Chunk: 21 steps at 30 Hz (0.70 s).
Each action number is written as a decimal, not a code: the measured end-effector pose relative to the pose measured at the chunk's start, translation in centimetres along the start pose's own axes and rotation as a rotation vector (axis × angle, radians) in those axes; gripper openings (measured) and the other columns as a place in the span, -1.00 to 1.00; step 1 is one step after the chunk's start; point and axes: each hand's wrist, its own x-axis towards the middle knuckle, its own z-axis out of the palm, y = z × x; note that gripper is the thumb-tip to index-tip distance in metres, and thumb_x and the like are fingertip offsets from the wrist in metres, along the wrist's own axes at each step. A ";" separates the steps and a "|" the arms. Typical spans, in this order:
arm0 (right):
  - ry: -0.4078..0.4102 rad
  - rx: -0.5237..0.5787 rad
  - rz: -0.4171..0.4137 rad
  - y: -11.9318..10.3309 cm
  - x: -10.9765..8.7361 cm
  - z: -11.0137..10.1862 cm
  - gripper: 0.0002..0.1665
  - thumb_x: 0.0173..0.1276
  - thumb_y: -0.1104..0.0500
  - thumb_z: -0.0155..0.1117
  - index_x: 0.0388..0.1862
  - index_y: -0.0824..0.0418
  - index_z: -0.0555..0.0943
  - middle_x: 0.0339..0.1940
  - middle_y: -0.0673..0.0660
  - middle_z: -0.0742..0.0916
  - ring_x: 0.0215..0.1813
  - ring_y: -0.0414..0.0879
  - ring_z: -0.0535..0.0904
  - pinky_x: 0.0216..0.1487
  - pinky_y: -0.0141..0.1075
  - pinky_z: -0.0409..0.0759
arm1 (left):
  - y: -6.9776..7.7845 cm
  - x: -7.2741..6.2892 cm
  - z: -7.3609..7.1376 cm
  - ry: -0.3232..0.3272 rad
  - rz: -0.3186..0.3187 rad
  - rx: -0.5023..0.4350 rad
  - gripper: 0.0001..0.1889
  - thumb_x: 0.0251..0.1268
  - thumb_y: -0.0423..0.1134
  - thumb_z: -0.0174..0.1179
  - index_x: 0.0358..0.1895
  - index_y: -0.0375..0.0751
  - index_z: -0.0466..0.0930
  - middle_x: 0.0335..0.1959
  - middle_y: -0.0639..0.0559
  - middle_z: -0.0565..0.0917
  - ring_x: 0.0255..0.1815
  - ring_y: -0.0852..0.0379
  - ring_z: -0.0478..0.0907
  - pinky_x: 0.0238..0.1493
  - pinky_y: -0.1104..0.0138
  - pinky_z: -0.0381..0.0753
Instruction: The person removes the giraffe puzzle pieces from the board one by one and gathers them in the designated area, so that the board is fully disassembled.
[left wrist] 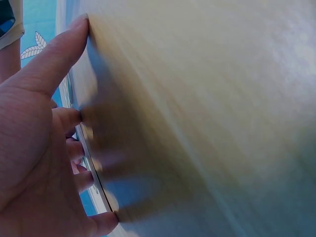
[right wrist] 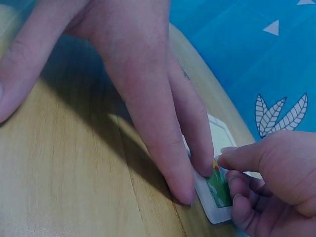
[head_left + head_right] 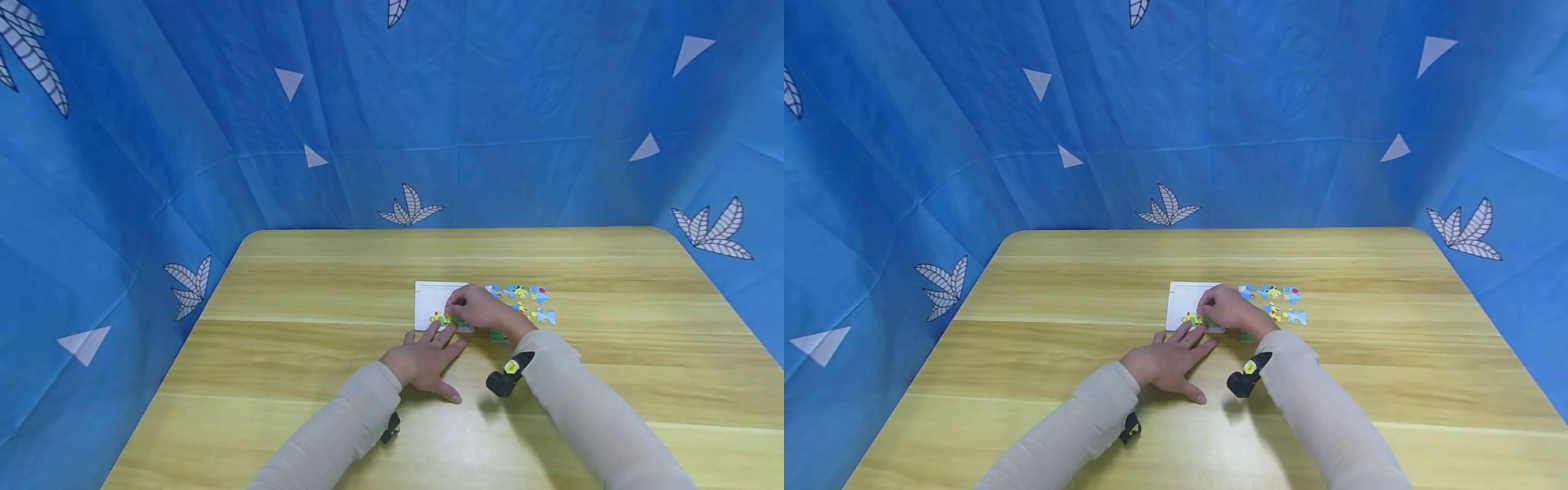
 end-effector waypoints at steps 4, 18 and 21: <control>-0.010 0.011 0.016 -0.1 -0.1 -0.1 -0.83 0.38 0.25 0.10 -0.27 0.26 0.65 -0.41 0.05 0.65 -0.39 -0.13 0.46 -0.33 -0.31 0.43 | 0.0 0.0 0.0 -0.001 0.002 -0.004 0.03 0.01 0.49 0.04 0.52 0.24 -0.20 0.56 0.11 -0.25 0.55 -0.01 -0.29 0.38 -0.12 0.04; -0.003 0.076 0.042 -0.2 -0.2 0.0 -0.84 0.39 0.26 0.08 -0.29 0.26 0.61 -0.32 0.10 0.63 -0.28 -0.08 0.47 -0.24 -0.26 0.44 | -0.1 0.0 -0.1 -0.009 0.007 -0.019 0.03 0.02 0.48 0.05 0.52 0.23 -0.20 0.56 0.12 -0.25 0.55 0.00 -0.33 0.39 -0.11 0.01; -0.002 0.088 0.043 -0.2 -0.4 -0.1 -0.84 0.39 0.27 0.08 -0.29 0.26 0.62 -0.32 0.11 0.63 -0.28 -0.08 0.47 -0.24 -0.26 0.44 | -0.1 0.0 -0.1 -0.013 0.008 -0.022 0.02 0.02 0.48 0.05 0.52 0.23 -0.20 0.56 0.11 -0.26 0.55 0.00 -0.34 0.39 -0.12 0.01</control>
